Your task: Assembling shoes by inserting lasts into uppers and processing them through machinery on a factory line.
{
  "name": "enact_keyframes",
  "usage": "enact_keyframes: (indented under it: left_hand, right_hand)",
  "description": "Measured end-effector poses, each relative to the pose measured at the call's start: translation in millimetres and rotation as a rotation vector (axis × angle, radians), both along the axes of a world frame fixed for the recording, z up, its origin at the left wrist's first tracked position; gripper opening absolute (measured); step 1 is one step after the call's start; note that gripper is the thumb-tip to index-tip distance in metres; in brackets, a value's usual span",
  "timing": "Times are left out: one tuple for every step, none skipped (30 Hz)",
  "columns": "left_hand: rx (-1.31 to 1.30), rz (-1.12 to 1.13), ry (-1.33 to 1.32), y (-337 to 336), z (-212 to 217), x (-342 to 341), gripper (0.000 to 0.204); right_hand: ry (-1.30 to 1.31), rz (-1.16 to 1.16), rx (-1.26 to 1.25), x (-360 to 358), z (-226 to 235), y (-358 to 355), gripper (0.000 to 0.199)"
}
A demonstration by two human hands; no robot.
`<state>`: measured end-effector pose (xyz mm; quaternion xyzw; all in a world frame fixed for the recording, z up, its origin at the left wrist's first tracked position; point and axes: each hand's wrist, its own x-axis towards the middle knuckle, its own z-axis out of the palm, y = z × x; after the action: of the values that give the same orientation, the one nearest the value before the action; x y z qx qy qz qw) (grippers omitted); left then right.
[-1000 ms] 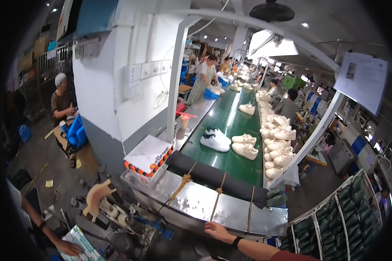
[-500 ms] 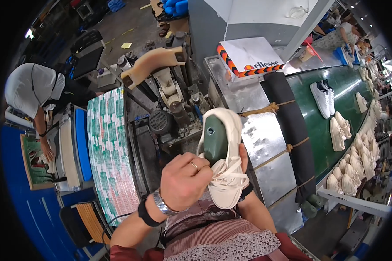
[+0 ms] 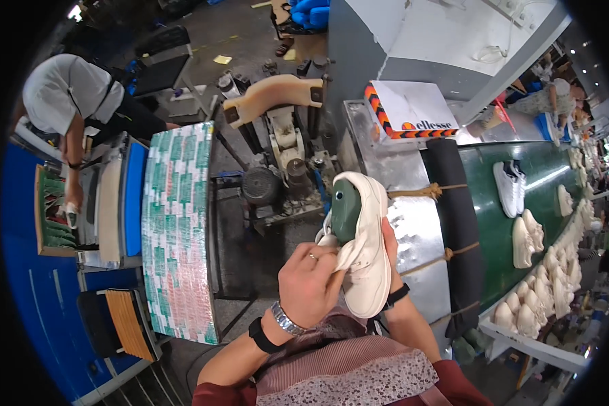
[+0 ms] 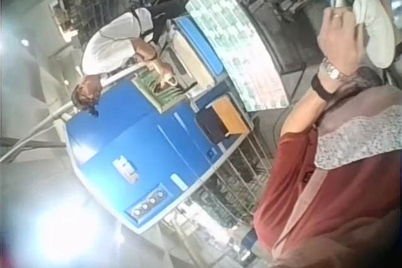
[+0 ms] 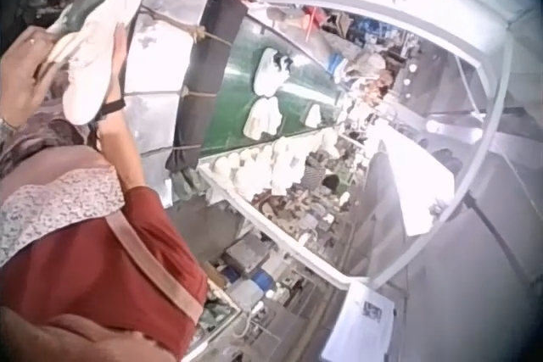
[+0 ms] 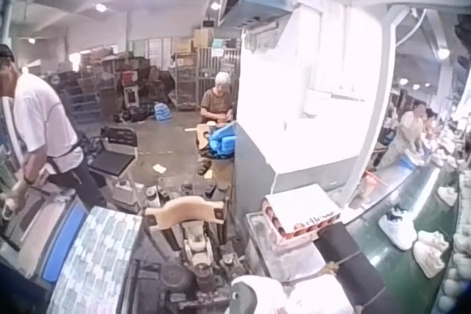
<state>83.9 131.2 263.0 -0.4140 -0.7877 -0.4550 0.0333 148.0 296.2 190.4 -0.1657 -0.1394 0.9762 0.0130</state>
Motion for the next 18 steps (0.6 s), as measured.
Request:
enact_keyframes:
  left_hand:
    - [0.013,-0.014,0.049,3.0,8.8,2.6,0.022]
    - [0.0,-0.043,0.08,1.1,18.4,7.6,0.022]
    - [0.019,-0.052,0.071,0.0,23.6,9.5,0.022]
    - [0.021,-0.055,0.143,-0.9,27.5,11.4,0.022]
    - [0.02,-0.058,0.215,-1.5,31.6,12.1,0.022]
    - [0.032,-0.056,0.245,-5.4,36.4,8.8,0.023]
    - [0.04,-0.063,0.244,-8.8,38.5,5.5,0.023]
    - [0.058,-0.06,0.258,-11.8,39.9,2.5,0.023]
    - [0.073,-0.052,0.276,-14.6,41.4,-0.5,0.022]
    - [0.073,-0.052,0.279,-17.1,42.5,-3.0,0.022]
    - [0.071,-0.062,0.276,-19.3,43.4,-5.0,0.023]
    - [0.068,-0.072,0.275,-21.8,44.5,-6.8,0.024]
    - [0.063,-0.068,0.278,-22.6,43.6,-8.1,0.024]
    - [0.09,-0.069,0.249,-22.0,40.4,-9.2,0.025]
    - [0.112,-0.06,0.227,-24.6,37.7,-13.2,0.026]
    - [0.092,-0.053,0.16,-29.0,35.4,-17.0,0.028]
    - [0.083,-0.038,0.169,-33.9,29.3,-20.7,0.028]
    - [0.085,0.008,0.026,-34.8,16.4,-26.7,0.028]
  right_hand:
    - [-0.014,-0.01,0.024,1.6,2.9,-3.1,0.069]
    - [-0.019,-0.031,-0.049,1.4,4.4,-10.3,0.069]
    - [-0.017,-0.052,-0.127,-2.3,6.4,-16.6,0.069]
    - [0.078,-0.009,-0.137,-6.9,9.4,-19.1,0.068]
    - [0.07,-0.018,-0.122,-10.0,14.6,-21.0,0.068]
    - [0.032,-0.068,-0.084,-15.8,21.5,-26.7,0.074]
    - [-0.005,-0.117,-0.049,-21.2,28.7,-31.6,0.081]
    - [-0.002,-0.133,-0.01,-26.8,35.9,-35.3,0.082]
    - [0.002,-0.134,-0.009,-30.6,39.5,-38.7,0.082]
    - [-0.009,-0.124,-0.004,-33.8,41.7,-41.8,0.081]
    - [-0.021,-0.112,-0.001,-36.5,43.5,-44.8,0.081]
    - [-0.017,-0.109,-0.005,-36.9,46.0,-48.0,0.081]
    - [-0.062,-0.092,-0.045,-34.2,48.1,-50.2,0.081]
    - [-0.109,-0.075,-0.086,-31.2,48.9,-51.2,0.081]
    - [-0.014,-0.042,-0.068,-33.1,45.2,-50.7,0.078]
    - [0.002,-0.039,-0.029,-33.7,44.6,-50.1,0.073]
    - [0.018,-0.038,0.01,-33.7,43.9,-49.7,0.07]
    - [-0.075,-0.045,0.015,-29.4,45.7,-48.3,0.071]
